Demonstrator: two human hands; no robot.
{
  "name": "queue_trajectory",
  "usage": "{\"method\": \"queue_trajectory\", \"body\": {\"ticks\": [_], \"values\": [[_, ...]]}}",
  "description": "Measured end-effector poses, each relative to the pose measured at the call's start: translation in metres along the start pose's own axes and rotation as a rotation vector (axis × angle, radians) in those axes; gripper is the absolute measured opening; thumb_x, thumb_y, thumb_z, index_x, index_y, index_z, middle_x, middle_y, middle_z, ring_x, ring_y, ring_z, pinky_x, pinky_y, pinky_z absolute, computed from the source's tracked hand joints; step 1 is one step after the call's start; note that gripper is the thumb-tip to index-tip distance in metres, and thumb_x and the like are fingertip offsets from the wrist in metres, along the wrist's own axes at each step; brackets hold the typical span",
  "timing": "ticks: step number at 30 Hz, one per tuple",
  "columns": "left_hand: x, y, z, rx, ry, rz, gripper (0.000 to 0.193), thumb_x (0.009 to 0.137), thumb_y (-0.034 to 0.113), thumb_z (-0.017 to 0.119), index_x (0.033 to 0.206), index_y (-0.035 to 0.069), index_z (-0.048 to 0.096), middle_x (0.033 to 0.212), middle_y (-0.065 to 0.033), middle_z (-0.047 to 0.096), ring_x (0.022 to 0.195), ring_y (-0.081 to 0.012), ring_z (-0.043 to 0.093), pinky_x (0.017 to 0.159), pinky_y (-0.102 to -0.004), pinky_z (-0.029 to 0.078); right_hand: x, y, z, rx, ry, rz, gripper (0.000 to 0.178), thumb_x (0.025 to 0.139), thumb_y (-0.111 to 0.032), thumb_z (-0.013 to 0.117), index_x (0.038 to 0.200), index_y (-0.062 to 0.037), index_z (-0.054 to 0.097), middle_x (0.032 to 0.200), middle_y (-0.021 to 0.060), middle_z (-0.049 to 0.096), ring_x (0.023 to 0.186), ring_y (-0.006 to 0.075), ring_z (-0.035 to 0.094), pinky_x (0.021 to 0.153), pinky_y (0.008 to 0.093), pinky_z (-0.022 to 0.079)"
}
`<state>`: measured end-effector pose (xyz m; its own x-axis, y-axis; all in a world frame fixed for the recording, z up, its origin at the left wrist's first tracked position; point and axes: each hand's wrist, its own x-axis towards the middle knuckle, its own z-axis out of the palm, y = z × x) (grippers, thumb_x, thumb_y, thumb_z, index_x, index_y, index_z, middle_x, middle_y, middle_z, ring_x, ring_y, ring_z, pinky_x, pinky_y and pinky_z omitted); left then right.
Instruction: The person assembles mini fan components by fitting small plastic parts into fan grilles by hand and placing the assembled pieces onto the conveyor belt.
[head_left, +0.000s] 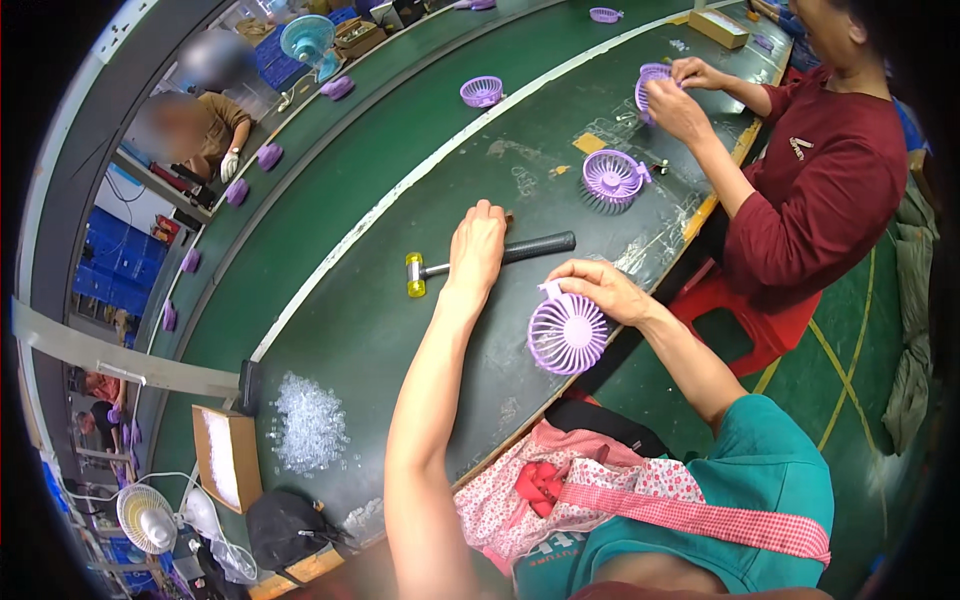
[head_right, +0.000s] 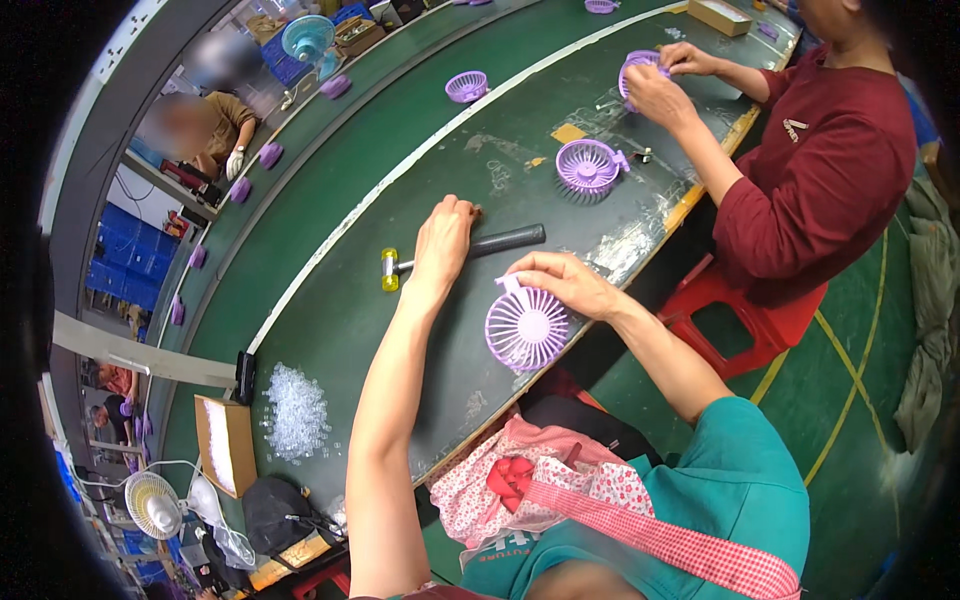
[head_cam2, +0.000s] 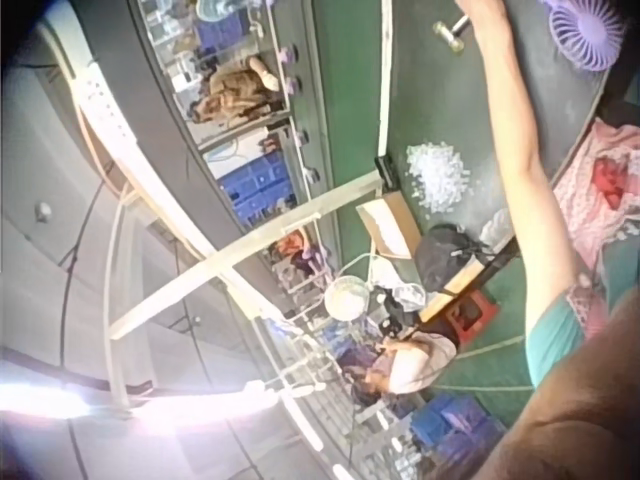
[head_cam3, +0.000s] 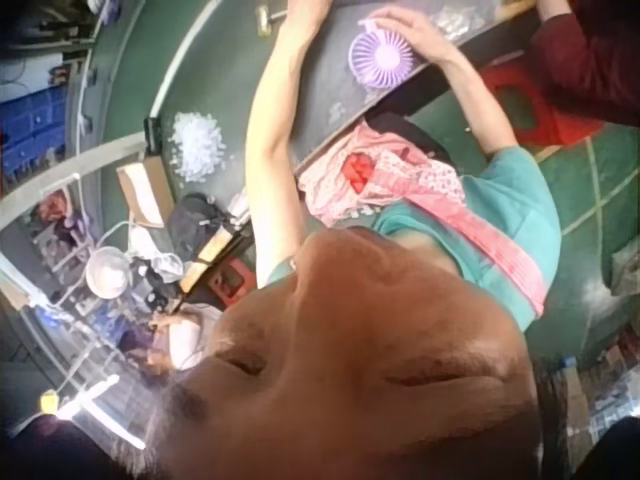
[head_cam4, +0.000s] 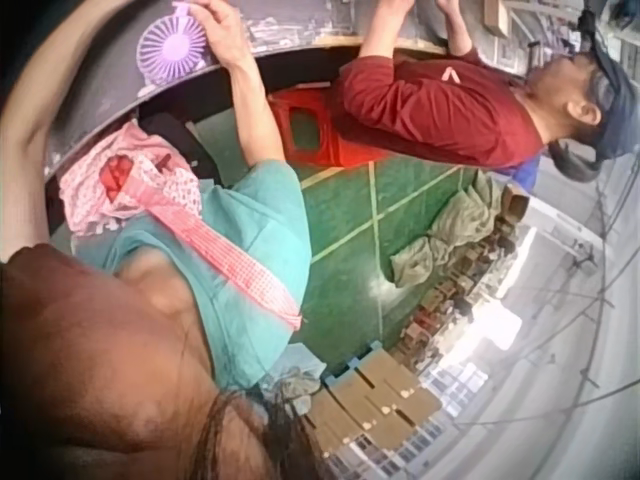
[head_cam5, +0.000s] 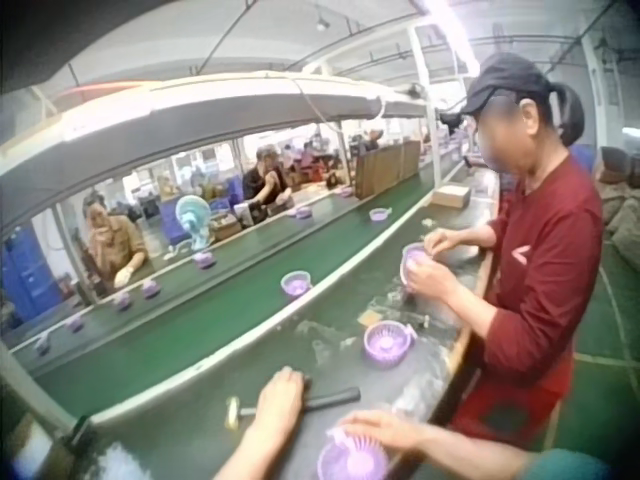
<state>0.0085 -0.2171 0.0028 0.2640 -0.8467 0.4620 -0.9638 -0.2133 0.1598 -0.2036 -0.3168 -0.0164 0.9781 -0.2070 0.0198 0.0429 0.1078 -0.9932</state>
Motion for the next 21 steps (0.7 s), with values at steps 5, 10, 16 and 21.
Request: {"method": "queue_trajectory", "body": {"ticks": [5,10,16,21], "values": [[0.035,0.019,0.021,0.027,-0.044,-0.014,0.029,0.083,-0.001,0.056,0.111,0.002,0.061,0.099,-0.0176,0.063,0.096,-0.0368,0.065,0.081,-0.0446,0.055,-0.002,0.008,-0.003,0.020,-0.031,-0.002,0.025,0.103,-0.019,0.056,0.118,-0.0004,0.064,0.106,0.0014,0.067,0.098,0.0075,0.061,0.089,0.0248,0.049],[0.076,0.079,0.041,-0.215,-0.198,0.214,0.038,0.083,0.000,0.054,0.119,0.005,0.062,0.105,-0.0211,0.067,0.100,-0.0382,0.066,0.083,-0.0476,0.055,-0.001,0.013,-0.001,0.042,-0.071,-0.066,0.026,0.103,-0.019,0.057,0.120,0.0002,0.063,0.109,0.0009,0.067,0.100,0.0070,0.061,0.090,0.0254,0.049],[0.078,0.062,0.065,-0.483,-0.089,0.090,0.015,0.086,0.003,0.062,0.101,-0.002,0.060,0.083,-0.0179,0.065,0.071,-0.0338,0.065,0.064,-0.0423,0.053,-0.004,0.002,0.003,-0.042,-0.012,-0.047,0.024,0.102,-0.017,0.056,0.118,0.0000,0.064,0.107,0.0031,0.068,0.099,0.0085,0.062,0.090,0.0268,0.050],[0.049,0.011,0.015,-2.212,-0.873,-0.874,0.011,0.097,0.007,0.063,0.093,-0.001,0.057,0.070,0.0043,0.043,0.056,-0.0026,0.037,0.045,-0.0181,0.035,-0.004,0.001,-0.001,-0.056,-0.063,-0.001,0.023,0.102,-0.014,0.056,0.117,0.0007,0.065,0.105,0.0041,0.070,0.097,0.0090,0.063,0.088,0.0267,0.051]]}}
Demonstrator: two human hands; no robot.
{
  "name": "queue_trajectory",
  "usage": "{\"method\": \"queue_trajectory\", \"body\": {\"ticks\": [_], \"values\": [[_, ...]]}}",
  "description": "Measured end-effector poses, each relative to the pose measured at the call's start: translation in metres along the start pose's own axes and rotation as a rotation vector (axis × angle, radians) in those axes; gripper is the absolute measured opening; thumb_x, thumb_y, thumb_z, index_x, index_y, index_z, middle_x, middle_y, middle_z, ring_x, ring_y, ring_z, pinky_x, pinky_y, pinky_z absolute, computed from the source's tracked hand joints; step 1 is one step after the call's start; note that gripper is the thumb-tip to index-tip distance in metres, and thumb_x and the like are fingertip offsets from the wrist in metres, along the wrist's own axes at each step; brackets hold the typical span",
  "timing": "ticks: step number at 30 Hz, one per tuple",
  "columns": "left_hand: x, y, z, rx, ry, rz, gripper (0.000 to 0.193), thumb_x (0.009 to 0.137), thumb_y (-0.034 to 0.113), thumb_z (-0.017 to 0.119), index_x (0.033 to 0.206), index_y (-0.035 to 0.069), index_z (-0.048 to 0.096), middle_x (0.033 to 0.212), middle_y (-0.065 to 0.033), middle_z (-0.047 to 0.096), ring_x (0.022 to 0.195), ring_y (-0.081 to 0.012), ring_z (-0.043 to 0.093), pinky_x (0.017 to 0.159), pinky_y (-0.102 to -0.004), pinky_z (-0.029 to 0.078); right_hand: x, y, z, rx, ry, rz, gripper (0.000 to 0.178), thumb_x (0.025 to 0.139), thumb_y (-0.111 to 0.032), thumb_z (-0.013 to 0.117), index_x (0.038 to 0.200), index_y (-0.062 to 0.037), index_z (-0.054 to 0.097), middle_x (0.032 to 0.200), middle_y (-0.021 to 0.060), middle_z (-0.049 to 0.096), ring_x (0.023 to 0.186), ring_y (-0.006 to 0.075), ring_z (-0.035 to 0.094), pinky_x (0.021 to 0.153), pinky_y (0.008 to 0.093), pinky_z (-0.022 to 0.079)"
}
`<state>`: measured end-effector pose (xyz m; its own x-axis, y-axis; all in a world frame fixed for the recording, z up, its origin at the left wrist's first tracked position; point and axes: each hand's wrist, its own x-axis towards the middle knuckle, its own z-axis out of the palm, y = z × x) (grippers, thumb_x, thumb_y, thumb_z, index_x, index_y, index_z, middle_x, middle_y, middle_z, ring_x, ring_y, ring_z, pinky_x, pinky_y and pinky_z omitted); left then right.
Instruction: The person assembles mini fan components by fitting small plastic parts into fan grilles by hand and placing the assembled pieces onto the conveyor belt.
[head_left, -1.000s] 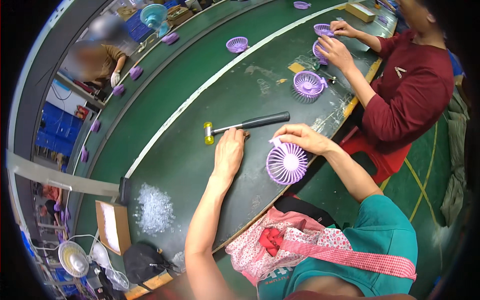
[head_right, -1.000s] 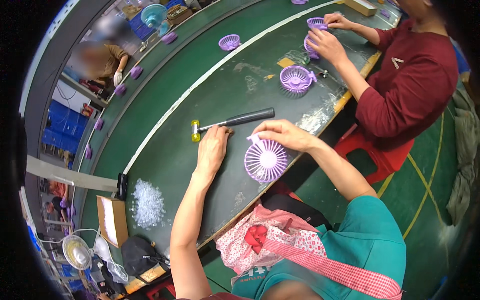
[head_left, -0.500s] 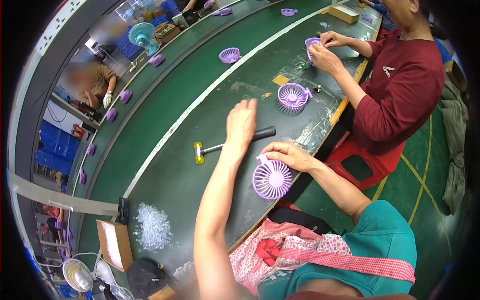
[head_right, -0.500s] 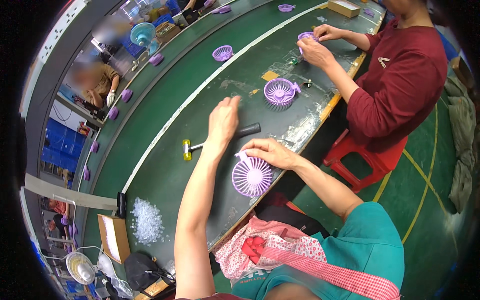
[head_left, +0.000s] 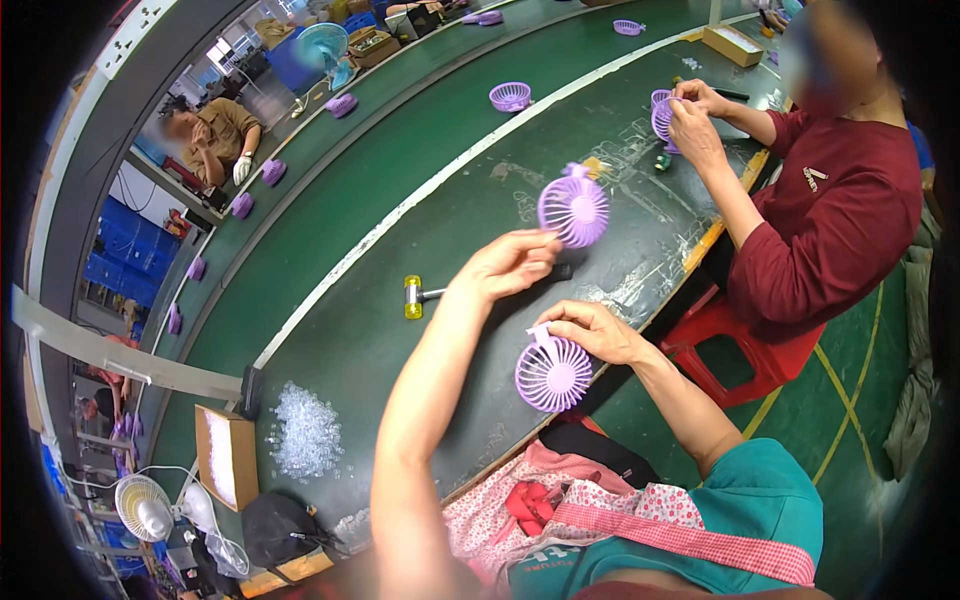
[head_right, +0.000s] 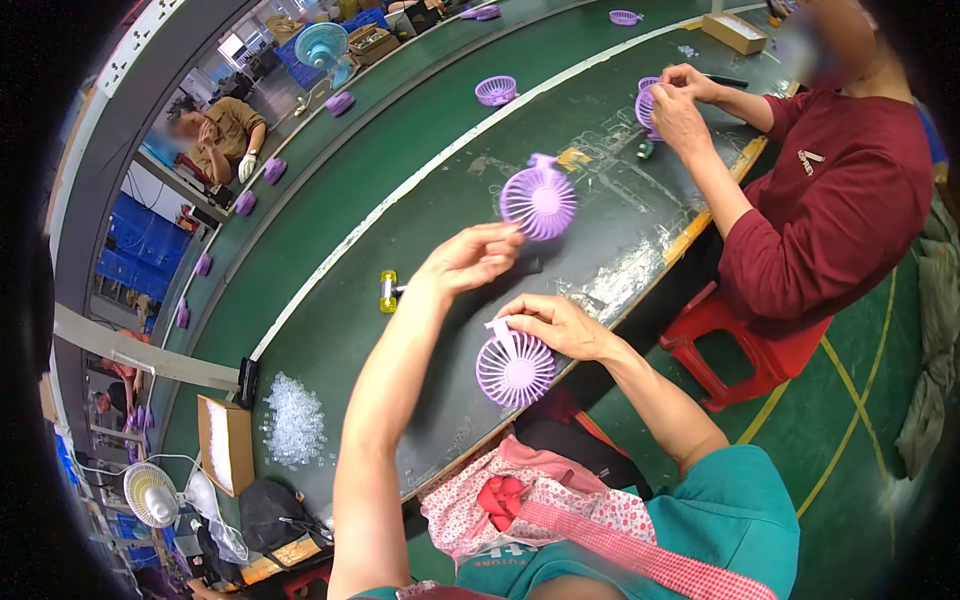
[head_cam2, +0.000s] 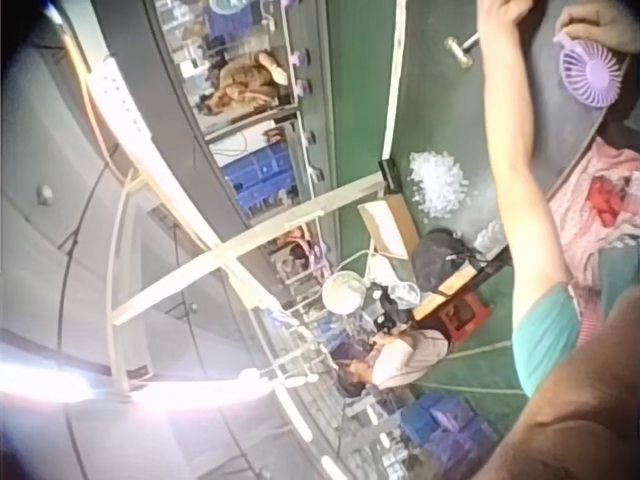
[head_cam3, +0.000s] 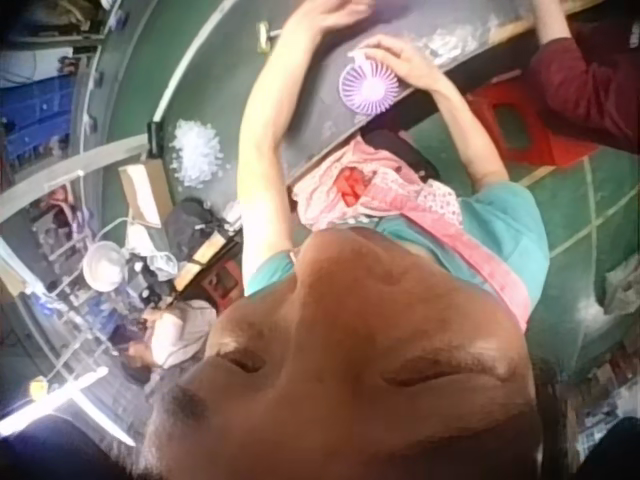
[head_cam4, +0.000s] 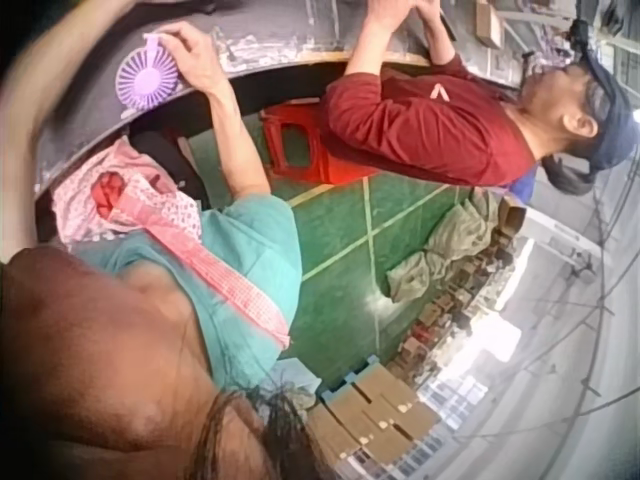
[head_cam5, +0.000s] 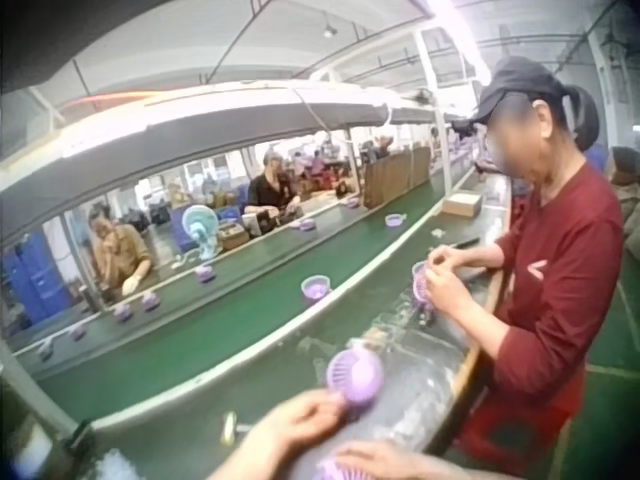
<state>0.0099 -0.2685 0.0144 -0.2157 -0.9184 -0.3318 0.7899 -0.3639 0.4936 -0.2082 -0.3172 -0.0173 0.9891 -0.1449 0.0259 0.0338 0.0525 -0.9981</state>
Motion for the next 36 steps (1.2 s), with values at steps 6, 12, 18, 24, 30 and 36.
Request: {"method": "queue_trajectory", "body": {"ticks": [6,12,18,24,30,36], "values": [[-0.048,0.016,-0.026,-0.389,0.387,-0.012,0.008,0.098,-0.004,0.054,0.091,-0.001,0.050,0.070,0.0019,0.042,0.051,-0.0034,0.037,0.040,-0.0185,0.030,0.000,-0.007,0.007,-0.127,0.013,-0.075,0.021,0.100,-0.013,0.058,0.112,0.0002,0.068,0.103,0.0055,0.071,0.097,0.0122,0.065,0.088,0.0287,0.051],[-0.066,-0.006,-0.038,-0.009,0.414,0.139,0.013,0.098,0.003,0.060,0.088,0.002,0.052,0.073,-0.0008,0.048,0.057,-0.0072,0.043,0.047,-0.0215,0.035,-0.008,-0.001,0.009,-0.114,0.058,-0.055,0.022,0.100,-0.011,0.057,0.112,0.0036,0.067,0.105,0.0063,0.071,0.097,0.0115,0.065,0.088,0.0273,0.052],[-0.145,-0.043,-0.030,0.207,0.569,0.565,0.024,0.097,0.010,0.066,0.115,-0.005,0.063,0.097,-0.0099,0.068,0.075,-0.0125,0.063,0.065,-0.0234,0.052,0.014,-0.002,0.018,-0.038,0.069,-0.039,0.019,0.101,-0.010,0.056,0.110,0.0029,0.066,0.101,0.0028,0.068,0.093,0.0088,0.062,0.084,0.0256,0.051],[-0.208,-0.100,-0.035,0.541,0.931,0.863,0.014,0.100,0.015,0.062,0.101,0.001,0.065,0.085,-0.0044,0.068,0.070,-0.0089,0.060,0.065,-0.0223,0.049,0.066,-0.044,0.073,-0.214,-0.124,-0.061,0.023,0.101,-0.015,0.058,0.114,0.0024,0.066,0.101,0.0033,0.069,0.094,0.0081,0.062,0.085,0.0261,0.051],[-0.201,-0.148,-0.063,1.441,1.006,1.134,0.028,0.086,0.007,0.068,0.113,0.001,0.064,0.106,-0.0178,0.069,0.101,-0.0312,0.068,0.089,-0.0397,0.053,0.130,-0.030,0.124,-0.021,-0.365,-0.114,0.024,0.102,-0.016,0.058,0.117,0.0007,0.065,0.106,0.0030,0.068,0.099,0.0082,0.062,0.090,0.0256,0.050],[-0.207,-0.143,-0.059,1.470,1.250,0.932,0.032,0.088,0.006,0.064,0.120,0.003,0.064,0.119,-0.0180,0.065,0.113,-0.0355,0.061,0.097,-0.0408,0.049,0.162,-0.006,0.145,0.399,-0.265,0.023,0.028,0.102,-0.019,0.059,0.120,0.0010,0.063,0.111,0.0074,0.069,0.100,0.0129,0.067,0.090,0.0274,0.054]]}}
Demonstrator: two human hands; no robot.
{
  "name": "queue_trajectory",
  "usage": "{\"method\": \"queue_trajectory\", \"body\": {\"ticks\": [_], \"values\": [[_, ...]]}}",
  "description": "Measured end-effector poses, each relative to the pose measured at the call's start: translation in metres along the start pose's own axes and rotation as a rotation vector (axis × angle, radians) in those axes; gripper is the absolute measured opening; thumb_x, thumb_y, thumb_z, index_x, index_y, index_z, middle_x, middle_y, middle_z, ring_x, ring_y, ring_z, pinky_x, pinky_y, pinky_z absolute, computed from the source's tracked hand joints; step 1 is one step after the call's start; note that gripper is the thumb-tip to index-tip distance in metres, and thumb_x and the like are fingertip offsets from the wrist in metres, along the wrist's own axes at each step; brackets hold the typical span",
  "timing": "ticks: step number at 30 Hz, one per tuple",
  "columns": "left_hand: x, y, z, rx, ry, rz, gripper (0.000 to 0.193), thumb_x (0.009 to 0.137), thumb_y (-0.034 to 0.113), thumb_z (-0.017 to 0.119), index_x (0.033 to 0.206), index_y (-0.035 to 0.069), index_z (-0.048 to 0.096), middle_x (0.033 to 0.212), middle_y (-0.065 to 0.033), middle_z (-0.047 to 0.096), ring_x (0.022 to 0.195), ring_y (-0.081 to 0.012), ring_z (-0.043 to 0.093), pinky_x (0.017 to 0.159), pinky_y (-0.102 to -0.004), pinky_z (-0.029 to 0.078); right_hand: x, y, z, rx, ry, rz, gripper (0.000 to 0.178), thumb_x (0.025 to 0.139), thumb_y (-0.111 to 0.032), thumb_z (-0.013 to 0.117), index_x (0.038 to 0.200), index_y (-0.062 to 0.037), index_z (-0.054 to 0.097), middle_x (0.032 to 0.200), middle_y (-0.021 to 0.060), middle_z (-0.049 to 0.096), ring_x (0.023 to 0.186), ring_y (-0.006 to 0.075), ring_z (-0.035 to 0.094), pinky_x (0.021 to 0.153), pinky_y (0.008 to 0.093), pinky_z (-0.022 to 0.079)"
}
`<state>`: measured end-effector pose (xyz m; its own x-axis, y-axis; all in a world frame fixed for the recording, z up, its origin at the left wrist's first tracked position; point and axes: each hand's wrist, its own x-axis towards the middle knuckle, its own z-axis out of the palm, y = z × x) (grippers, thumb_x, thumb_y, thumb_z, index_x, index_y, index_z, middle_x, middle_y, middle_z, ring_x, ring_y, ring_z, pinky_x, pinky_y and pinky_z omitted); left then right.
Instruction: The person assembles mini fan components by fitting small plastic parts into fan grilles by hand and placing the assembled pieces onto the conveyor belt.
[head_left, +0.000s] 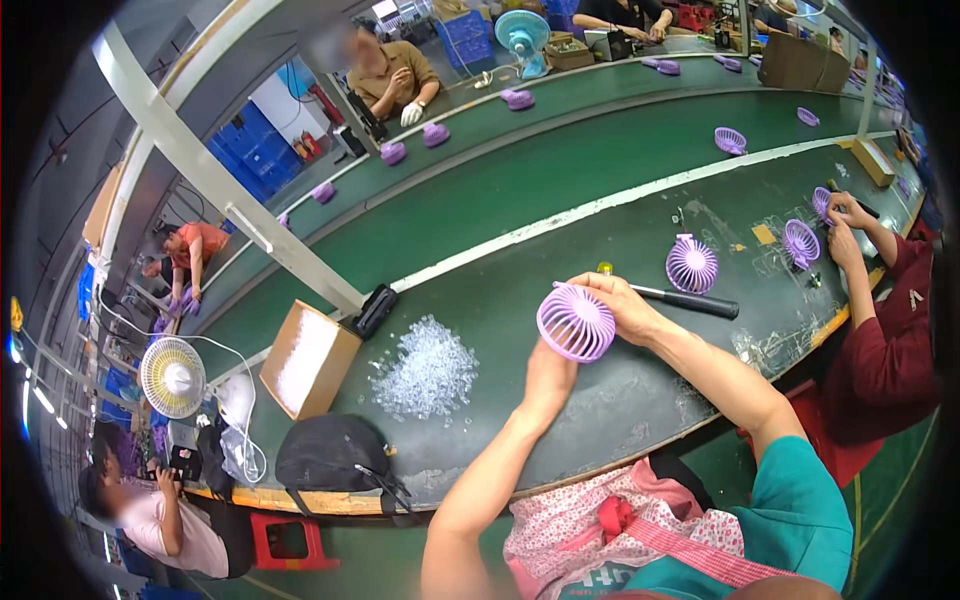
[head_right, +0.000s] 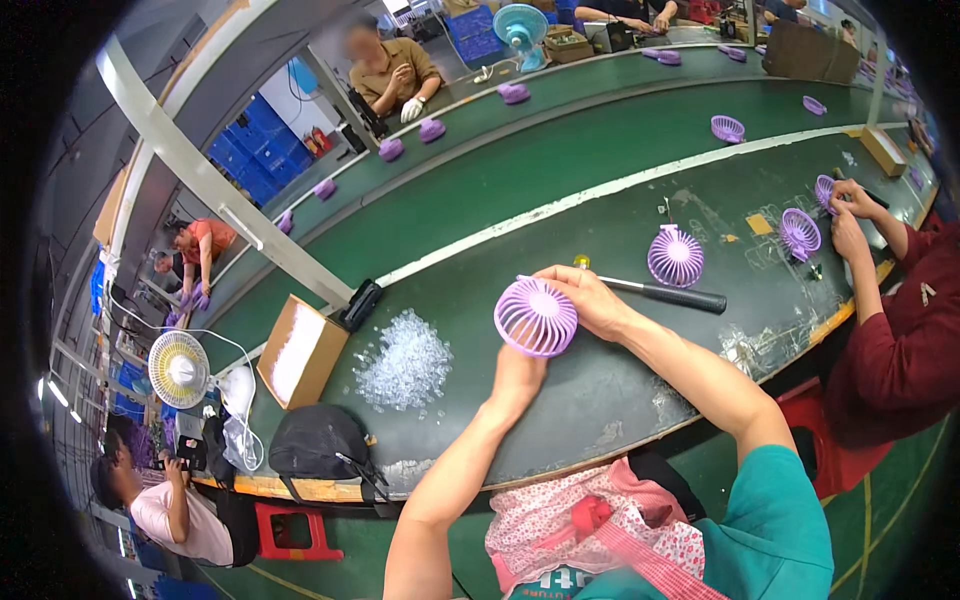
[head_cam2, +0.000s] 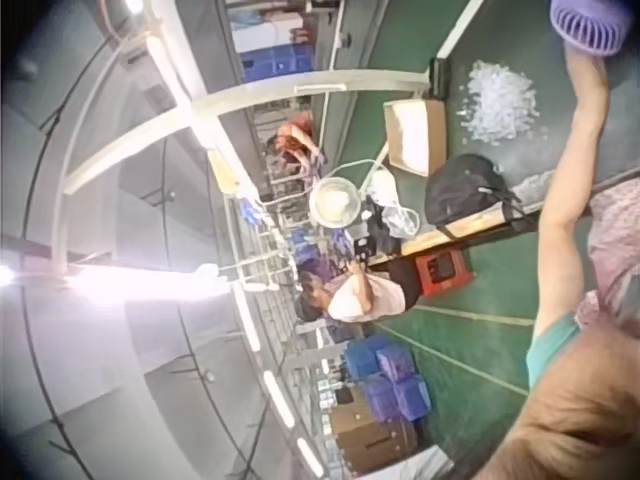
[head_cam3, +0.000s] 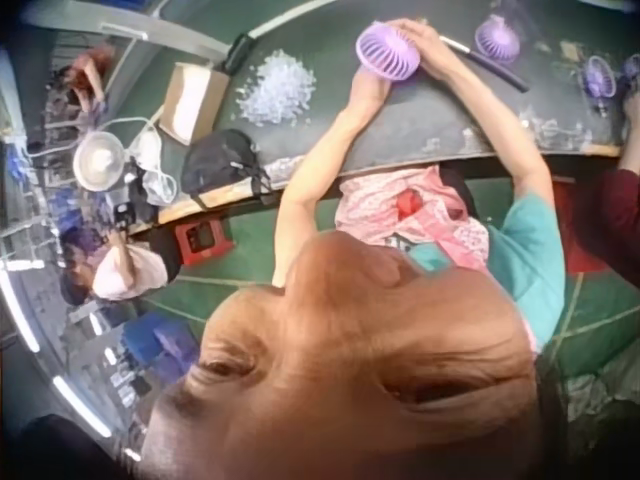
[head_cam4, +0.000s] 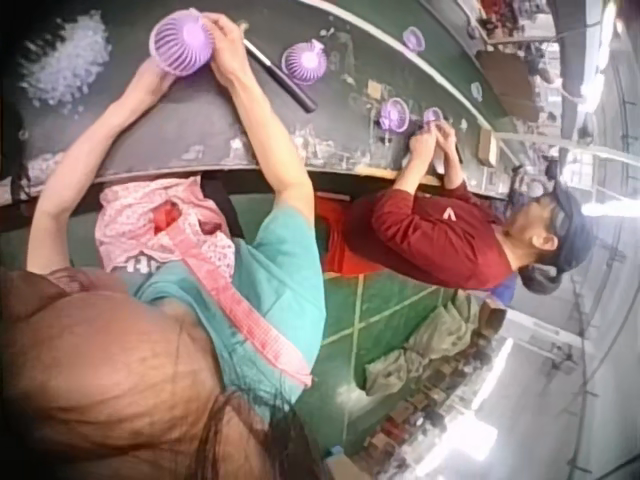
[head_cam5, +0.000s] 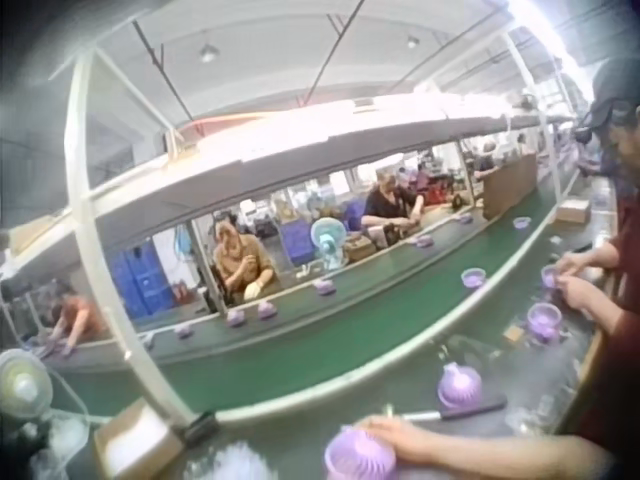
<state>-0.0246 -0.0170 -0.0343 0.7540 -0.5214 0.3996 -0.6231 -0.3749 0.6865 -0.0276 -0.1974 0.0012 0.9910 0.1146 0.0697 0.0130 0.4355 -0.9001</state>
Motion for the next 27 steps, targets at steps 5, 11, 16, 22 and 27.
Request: {"method": "queue_trajectory", "body": {"ticks": [5,11,16,22,27], "values": [[0.015,-0.009,-0.023,-0.685,0.163,-0.320,0.013,0.098,0.001,0.059,0.108,-0.002,0.066,0.096,-0.0043,0.070,0.087,-0.0079,0.064,0.077,-0.0226,0.053,-0.006,0.021,-0.006,-0.112,0.063,0.040,0.026,0.102,-0.018,0.057,0.118,0.0006,0.064,0.107,0.0050,0.070,0.097,0.0101,0.065,0.088,0.0259,0.053],[0.018,-0.010,-0.026,-1.009,0.185,-0.534,0.016,0.097,0.010,0.066,0.108,-0.001,0.067,0.097,-0.0055,0.071,0.085,-0.0097,0.066,0.077,-0.0232,0.053,-0.014,0.012,-0.001,-0.587,0.087,-0.070,0.027,0.101,-0.022,0.059,0.115,0.0001,0.065,0.096,0.0047,0.071,0.089,0.0077,0.063,0.081,0.0255,0.052],[0.022,-0.022,-0.033,-1.205,0.186,-0.501,0.016,0.098,0.017,0.066,0.101,0.002,0.066,0.097,-0.0054,0.068,0.088,-0.0113,0.062,0.082,-0.0253,0.052,-0.018,0.006,0.012,-0.563,0.092,-0.122,0.027,0.102,-0.021,0.058,0.114,0.0011,0.064,0.096,0.0064,0.071,0.089,0.0092,0.064,0.080,0.0260,0.052],[0.023,-0.007,-0.035,-1.192,0.207,-0.597,0.032,0.095,0.020,0.070,0.120,0.000,0.065,0.102,-0.0080,0.069,0.095,-0.0142,0.064,0.086,-0.0276,0.055,-0.024,0.012,0.019,-0.591,0.118,-0.195,0.026,0.101,-0.018,0.058,0.114,0.0033,0.064,0.096,0.0080,0.071,0.087,0.0122,0.066,0.078,0.0280,0.054],[0.019,0.000,-0.036,-1.179,0.194,-0.626,0.034,0.095,0.017,0.071,0.122,-0.002,0.064,0.106,-0.0099,0.070,0.094,-0.0153,0.067,0.084,-0.0276,0.057,-0.029,0.011,0.025,-0.594,0.138,-0.229,0.023,0.099,-0.014,0.060,0.110,0.0062,0.064,0.093,0.0133,0.072,0.086,0.0164,0.069,0.078,0.0314,0.056]]}}
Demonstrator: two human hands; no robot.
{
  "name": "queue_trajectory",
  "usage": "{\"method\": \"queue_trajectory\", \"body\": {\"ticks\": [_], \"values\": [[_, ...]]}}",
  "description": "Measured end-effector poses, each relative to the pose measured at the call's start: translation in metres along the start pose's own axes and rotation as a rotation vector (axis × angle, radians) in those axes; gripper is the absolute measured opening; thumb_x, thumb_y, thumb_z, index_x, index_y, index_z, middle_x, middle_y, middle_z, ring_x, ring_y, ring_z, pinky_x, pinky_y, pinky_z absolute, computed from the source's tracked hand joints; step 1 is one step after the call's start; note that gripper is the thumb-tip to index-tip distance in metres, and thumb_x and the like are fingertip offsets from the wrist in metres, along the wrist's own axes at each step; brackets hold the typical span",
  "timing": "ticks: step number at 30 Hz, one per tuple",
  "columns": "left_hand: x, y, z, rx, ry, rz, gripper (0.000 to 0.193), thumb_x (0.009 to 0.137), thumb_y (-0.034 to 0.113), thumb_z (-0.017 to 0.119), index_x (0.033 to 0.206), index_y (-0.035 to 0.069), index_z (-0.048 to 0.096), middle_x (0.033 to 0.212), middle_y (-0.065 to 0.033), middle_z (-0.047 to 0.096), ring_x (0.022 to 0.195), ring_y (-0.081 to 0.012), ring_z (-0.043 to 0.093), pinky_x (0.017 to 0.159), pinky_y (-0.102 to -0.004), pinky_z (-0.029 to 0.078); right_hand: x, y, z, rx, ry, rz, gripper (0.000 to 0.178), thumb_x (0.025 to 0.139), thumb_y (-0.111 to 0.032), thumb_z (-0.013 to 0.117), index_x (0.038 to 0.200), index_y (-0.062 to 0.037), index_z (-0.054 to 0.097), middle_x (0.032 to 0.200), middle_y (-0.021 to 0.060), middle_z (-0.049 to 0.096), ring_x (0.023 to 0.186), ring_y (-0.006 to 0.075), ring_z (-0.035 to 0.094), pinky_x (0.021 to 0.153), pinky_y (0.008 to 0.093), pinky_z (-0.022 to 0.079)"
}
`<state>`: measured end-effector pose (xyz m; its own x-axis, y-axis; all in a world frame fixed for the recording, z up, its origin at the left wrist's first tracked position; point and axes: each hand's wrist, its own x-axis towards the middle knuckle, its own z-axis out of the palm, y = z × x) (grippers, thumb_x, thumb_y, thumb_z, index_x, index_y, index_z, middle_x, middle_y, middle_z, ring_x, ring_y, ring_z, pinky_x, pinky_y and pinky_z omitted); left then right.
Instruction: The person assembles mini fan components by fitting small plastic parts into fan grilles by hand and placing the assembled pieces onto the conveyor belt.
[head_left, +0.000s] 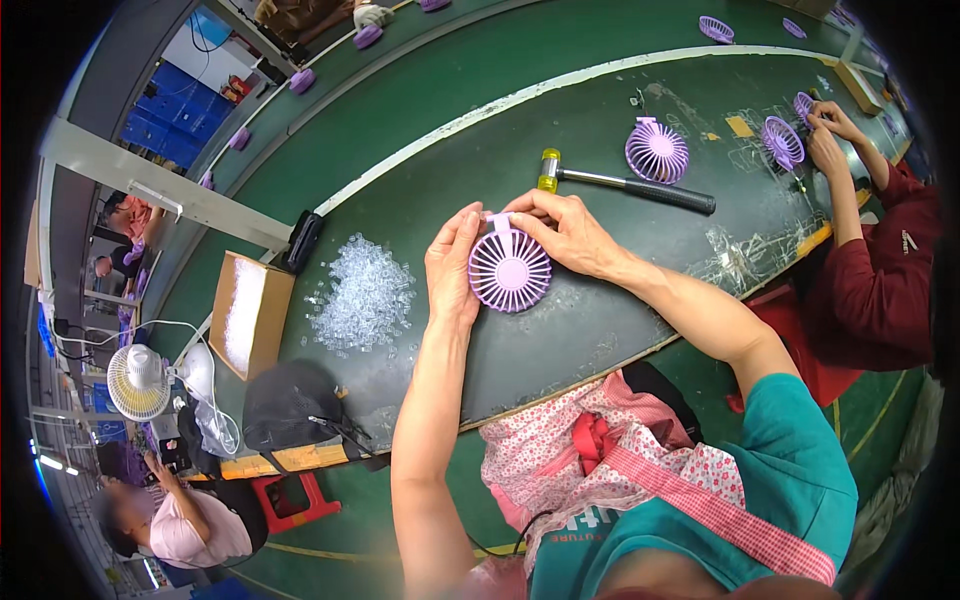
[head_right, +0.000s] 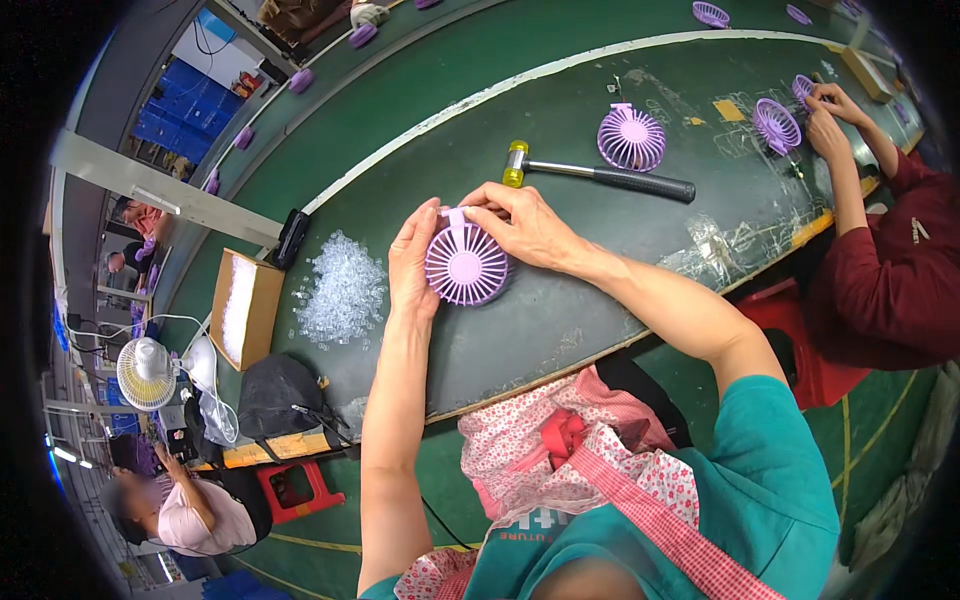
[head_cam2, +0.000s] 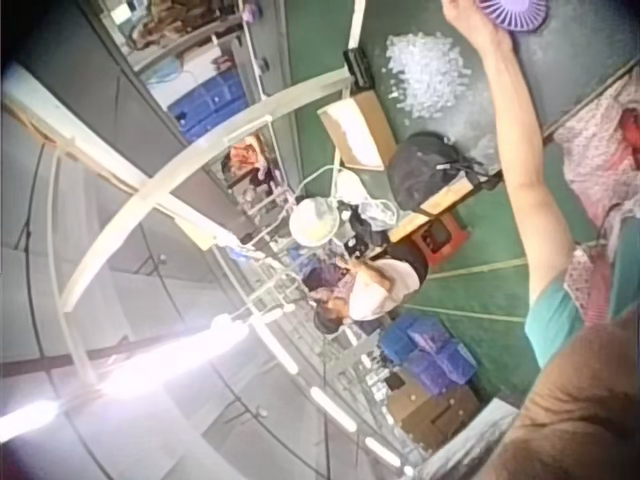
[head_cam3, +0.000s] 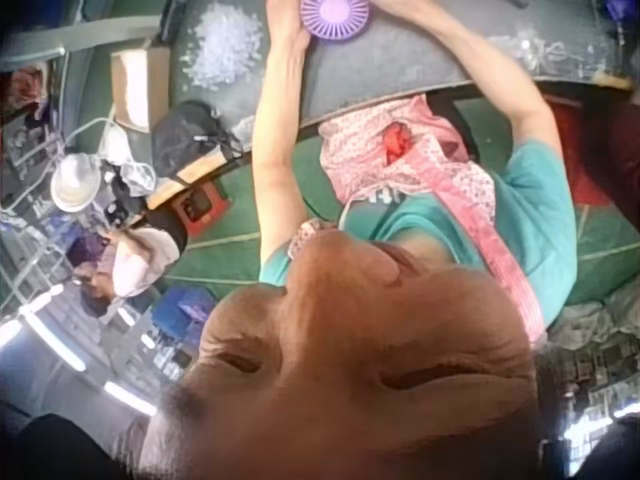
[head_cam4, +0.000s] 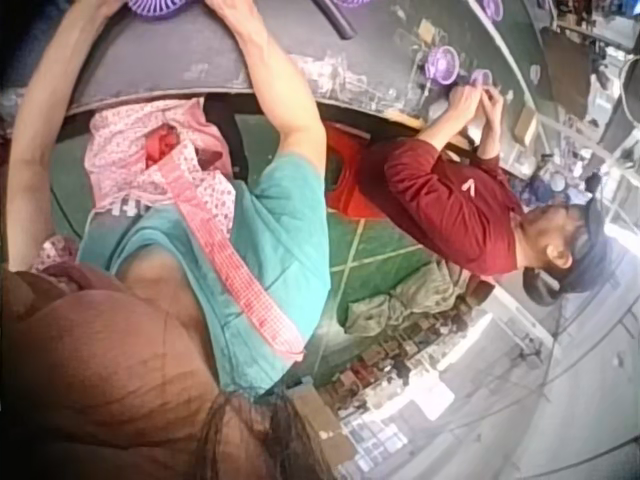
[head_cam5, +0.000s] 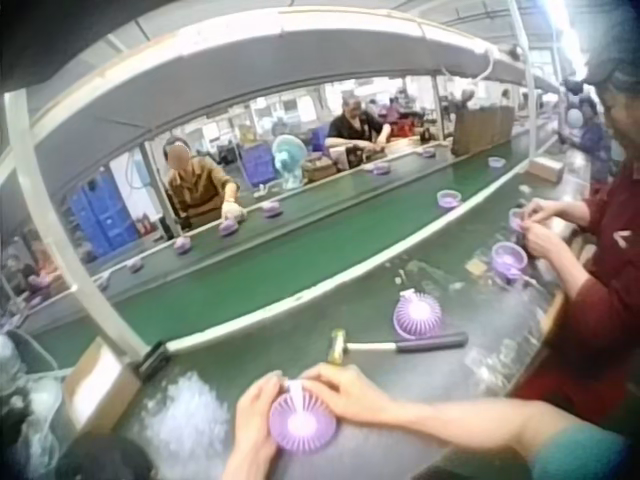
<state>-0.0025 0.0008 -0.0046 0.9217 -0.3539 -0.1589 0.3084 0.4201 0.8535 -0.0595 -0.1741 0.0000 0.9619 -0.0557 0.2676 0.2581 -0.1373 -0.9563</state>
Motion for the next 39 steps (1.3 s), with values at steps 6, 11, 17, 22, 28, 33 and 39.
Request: {"method": "queue_trajectory", "body": {"ticks": [6,11,17,22,28,33,39], "values": [[0.002,0.002,0.000,0.092,-0.038,0.017,0.032,0.094,0.014,0.071,0.120,-0.003,0.066,0.106,-0.0117,0.071,0.092,-0.0147,0.068,0.085,-0.0271,0.056,0.003,0.005,0.000,-0.046,0.051,-0.061,0.022,0.098,-0.012,0.060,0.108,0.0070,0.064,0.089,0.0159,0.072,0.082,0.0188,0.070,0.075,0.0316,0.056],[0.000,0.013,0.003,0.550,-0.084,0.256,0.025,0.096,0.010,0.067,0.118,0.001,0.072,0.115,-0.0098,0.071,0.104,-0.0130,0.065,0.093,-0.0260,0.050,0.006,0.000,-0.005,-0.159,0.087,-0.103,0.017,0.096,-0.009,0.060,0.104,0.0058,0.064,0.083,0.0191,0.070,0.076,0.0258,0.071,0.068,0.0358,0.055],[0.004,0.007,-0.001,0.406,-0.140,0.158,0.017,0.091,0.004,0.072,0.107,-0.001,0.073,0.105,-0.0085,0.073,0.091,-0.0101,0.067,0.081,-0.0236,0.054,-0.004,0.002,-0.006,-0.353,0.123,-0.322,0.013,0.095,-0.007,0.061,0.102,0.0029,0.066,0.087,0.0184,0.070,0.076,0.0338,0.071,0.068,0.0393,0.055],[-0.002,0.007,0.001,0.240,-0.186,0.076,0.018,0.093,0.004,0.070,0.109,-0.002,0.069,0.102,-0.0072,0.072,0.091,-0.0104,0.067,0.082,-0.0232,0.054,-0.007,-0.003,-0.002,-0.377,0.142,-0.402,0.013,0.094,-0.006,0.062,0.102,0.0027,0.067,0.087,0.0180,0.071,0.075,0.0325,0.071,0.065,0.0388,0.055],[-0.009,0.014,0.014,0.354,-0.093,0.189,0.013,0.094,0.007,0.070,0.105,0.000,0.073,0.101,-0.0044,0.072,0.091,-0.0082,0.064,0.083,-0.0233,0.051,-0.001,-0.002,-0.003,-0.369,0.178,-0.434,0.014,0.093,-0.004,0.062,0.105,0.0031,0.066,0.088,0.0173,0.070,0.075,0.0319,0.071,0.066,0.0382,0.056],[-0.007,0.024,0.010,0.340,-0.230,0.155,0.013,0.092,0.004,0.071,0.104,0.001,0.071,0.101,-0.0039,0.070,0.092,-0.0095,0.064,0.085,-0.0237,0.052,0.001,-0.003,-0.004,-0.339,0.138,-0.518,0.012,0.094,-0.006,0.060,0.103,0.0003,0.065,0.088,0.0155,0.069,0.074,0.0330,0.069,0.063,0.0400,0.055],[-0.012,0.022,0.016,0.345,-0.218,0.240,0.016,0.091,0.005,0.072,0.106,0.003,0.068,0.100,-0.0024,0.068,0.093,-0.0090,0.063,0.085,-0.0238,0.051,0.001,-0.012,0.000,-0.371,0.157,-0.555,0.012,0.093,-0.004,0.063,0.104,-0.0006,0.064,0.089,0.0139,0.067,0.076,0.0314,0.069,0.064,0.0385,0.055]]}}
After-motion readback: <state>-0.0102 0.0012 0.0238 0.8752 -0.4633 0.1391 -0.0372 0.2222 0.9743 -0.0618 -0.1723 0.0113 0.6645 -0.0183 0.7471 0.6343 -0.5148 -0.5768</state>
